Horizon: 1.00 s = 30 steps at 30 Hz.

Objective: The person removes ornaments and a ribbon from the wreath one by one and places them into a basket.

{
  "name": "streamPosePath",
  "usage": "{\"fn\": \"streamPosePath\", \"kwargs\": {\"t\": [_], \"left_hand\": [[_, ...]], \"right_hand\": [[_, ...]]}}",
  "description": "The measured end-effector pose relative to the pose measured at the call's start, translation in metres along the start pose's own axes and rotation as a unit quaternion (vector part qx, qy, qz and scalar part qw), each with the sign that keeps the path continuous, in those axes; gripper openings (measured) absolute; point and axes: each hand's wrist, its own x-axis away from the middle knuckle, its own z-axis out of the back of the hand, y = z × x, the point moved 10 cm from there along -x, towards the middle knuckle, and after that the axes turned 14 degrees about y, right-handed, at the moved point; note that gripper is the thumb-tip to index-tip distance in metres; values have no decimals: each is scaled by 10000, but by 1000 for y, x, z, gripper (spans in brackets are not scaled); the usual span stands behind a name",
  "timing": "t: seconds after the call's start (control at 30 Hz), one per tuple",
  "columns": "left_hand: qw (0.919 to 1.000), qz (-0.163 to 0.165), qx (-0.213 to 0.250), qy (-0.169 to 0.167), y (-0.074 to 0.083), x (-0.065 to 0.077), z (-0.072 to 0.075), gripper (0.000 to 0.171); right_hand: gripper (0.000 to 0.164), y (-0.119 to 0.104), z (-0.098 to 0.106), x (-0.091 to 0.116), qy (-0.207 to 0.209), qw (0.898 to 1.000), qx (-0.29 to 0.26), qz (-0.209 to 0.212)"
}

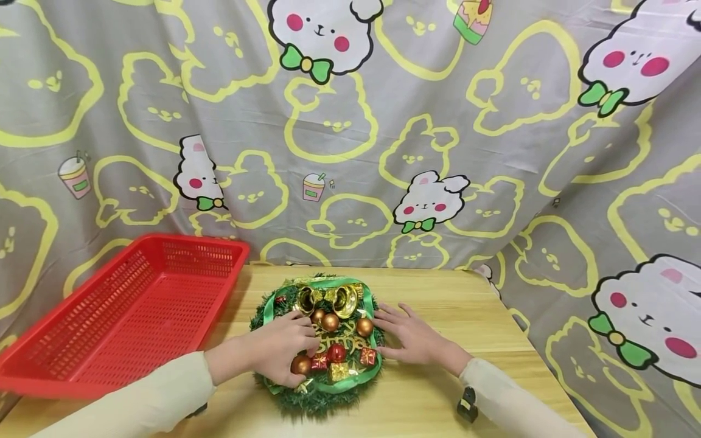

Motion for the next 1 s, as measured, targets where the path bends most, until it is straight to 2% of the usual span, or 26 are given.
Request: {"fn": "streamPosePath", "kwargs": {"t": [0.3,0.47,1.0], "left_hand": [[9998,-45,123,145,0,0,-2,26],[9996,73,203,163,-4,3,-2,26],[9996,58,51,284,-4,3,1,28]], "right_hand": [[71,3,-1,2,132,9999,-1,-16],[70,1,1,1,220,9997,16,60],[64,2,6,4,335,9988,180,309]]}}
